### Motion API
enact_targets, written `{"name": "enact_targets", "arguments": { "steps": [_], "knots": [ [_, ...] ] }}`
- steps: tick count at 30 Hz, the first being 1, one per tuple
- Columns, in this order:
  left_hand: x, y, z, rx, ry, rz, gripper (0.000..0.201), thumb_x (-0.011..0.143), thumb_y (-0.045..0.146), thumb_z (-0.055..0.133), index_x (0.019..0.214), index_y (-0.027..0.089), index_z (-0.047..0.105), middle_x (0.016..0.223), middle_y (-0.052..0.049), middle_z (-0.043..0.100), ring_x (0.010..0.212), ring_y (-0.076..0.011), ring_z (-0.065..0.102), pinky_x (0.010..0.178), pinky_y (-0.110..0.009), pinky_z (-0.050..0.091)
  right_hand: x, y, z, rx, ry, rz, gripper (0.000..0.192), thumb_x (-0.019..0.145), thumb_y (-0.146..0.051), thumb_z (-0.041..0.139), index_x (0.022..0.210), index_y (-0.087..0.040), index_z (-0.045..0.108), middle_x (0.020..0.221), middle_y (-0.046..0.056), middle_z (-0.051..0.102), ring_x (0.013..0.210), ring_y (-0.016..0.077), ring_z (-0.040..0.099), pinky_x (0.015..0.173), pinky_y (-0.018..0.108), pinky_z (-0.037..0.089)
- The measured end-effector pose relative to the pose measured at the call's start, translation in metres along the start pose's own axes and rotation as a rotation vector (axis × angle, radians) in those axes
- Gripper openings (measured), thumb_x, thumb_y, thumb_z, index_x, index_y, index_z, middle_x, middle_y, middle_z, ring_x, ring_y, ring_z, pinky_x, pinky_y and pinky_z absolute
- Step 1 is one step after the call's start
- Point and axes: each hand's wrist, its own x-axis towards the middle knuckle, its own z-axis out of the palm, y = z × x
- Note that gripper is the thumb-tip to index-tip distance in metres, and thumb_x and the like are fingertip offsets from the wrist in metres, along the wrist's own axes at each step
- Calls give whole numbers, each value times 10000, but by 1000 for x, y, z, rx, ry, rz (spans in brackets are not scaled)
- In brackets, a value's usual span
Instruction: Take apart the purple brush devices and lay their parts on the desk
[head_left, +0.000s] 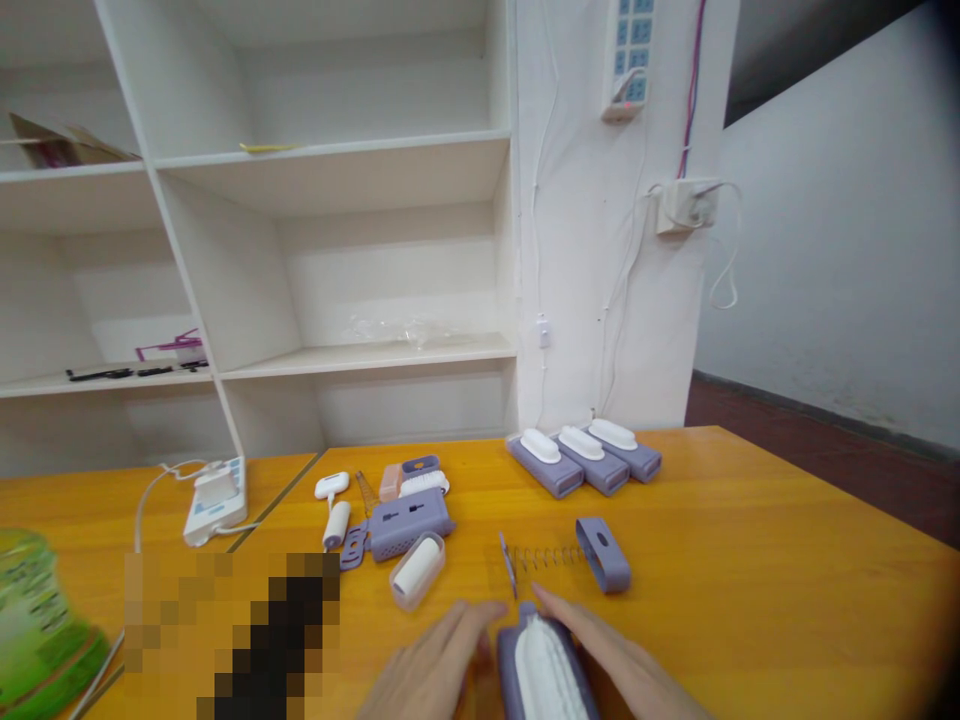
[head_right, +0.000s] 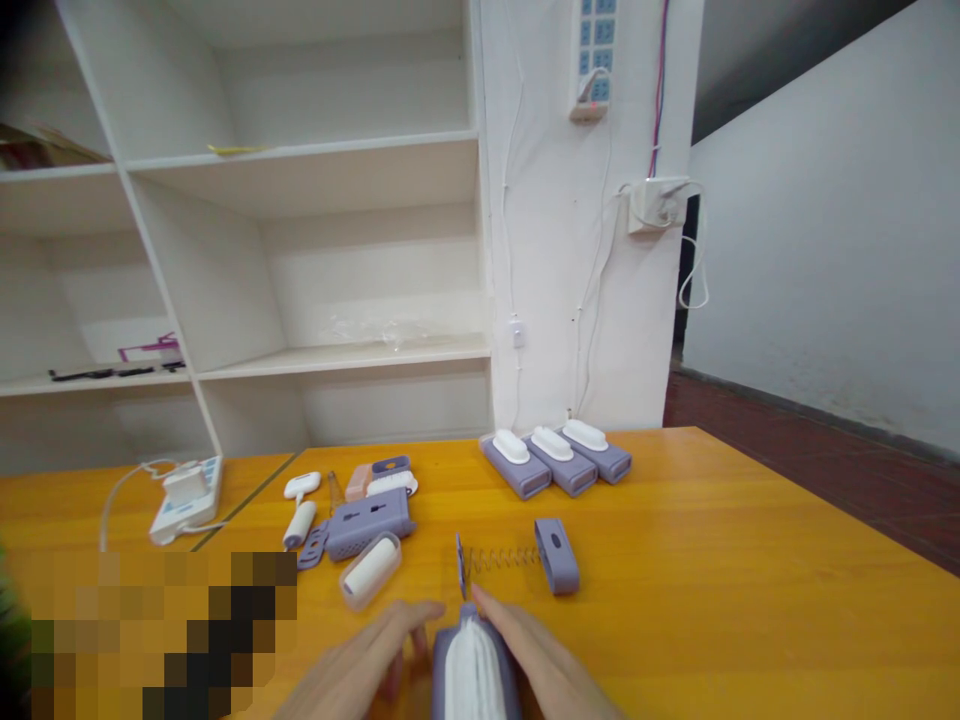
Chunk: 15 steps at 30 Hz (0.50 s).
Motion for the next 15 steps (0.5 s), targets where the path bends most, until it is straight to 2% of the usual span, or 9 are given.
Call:
{"name": "enact_targets", "arguments": {
  "steps": [2,4,6,10,15],
  "knots": [
    [-1,6,-5,-18,2,23,886,718,602,837,1502,300,555,1488,-154,630,1217,-388,670,1058,-464,511,3,0,4,21,-7,8,925,789,-650,738,1573,-236,473,1641,90,446,1509,357,423,1266,453,287],
    [-1,9,-5,-48,-30,39,850,793,588,781,1542,296,503,1588,-141,530,1420,-416,521,1189,-530,396,7,3,7,41,-19,-5,875,824,-643,706,1567,-238,482,1651,92,429,1515,362,407,1264,462,287],
    [1,8,-1,-56,-74,42,845,829,580,746,1568,281,463,1592,-141,522,1449,-410,495,1213,-544,369,10,6,7,45,-64,-33,897,806,-643,724,1568,-237,480,1660,104,414,1523,376,385,1264,470,283],
    [4,3,6,11,-142,28,879,875,560,693,1613,202,376,1596,-207,493,1426,-448,513,1194,-611,373,12,11,2,40,-144,-65,1028,680,-648,827,1565,-252,483,1649,104,439,1526,382,374,1263,439,275],
    [0,8,2,-64,-136,41,933,837,556,739,1622,234,353,1598,-178,502,1429,-413,522,1209,-555,370,11,9,-3,33,-158,-68,937,714,-585,825,1542,-271,517,1623,96,484,1501,371,426,1243,420,318]
  ]
}}
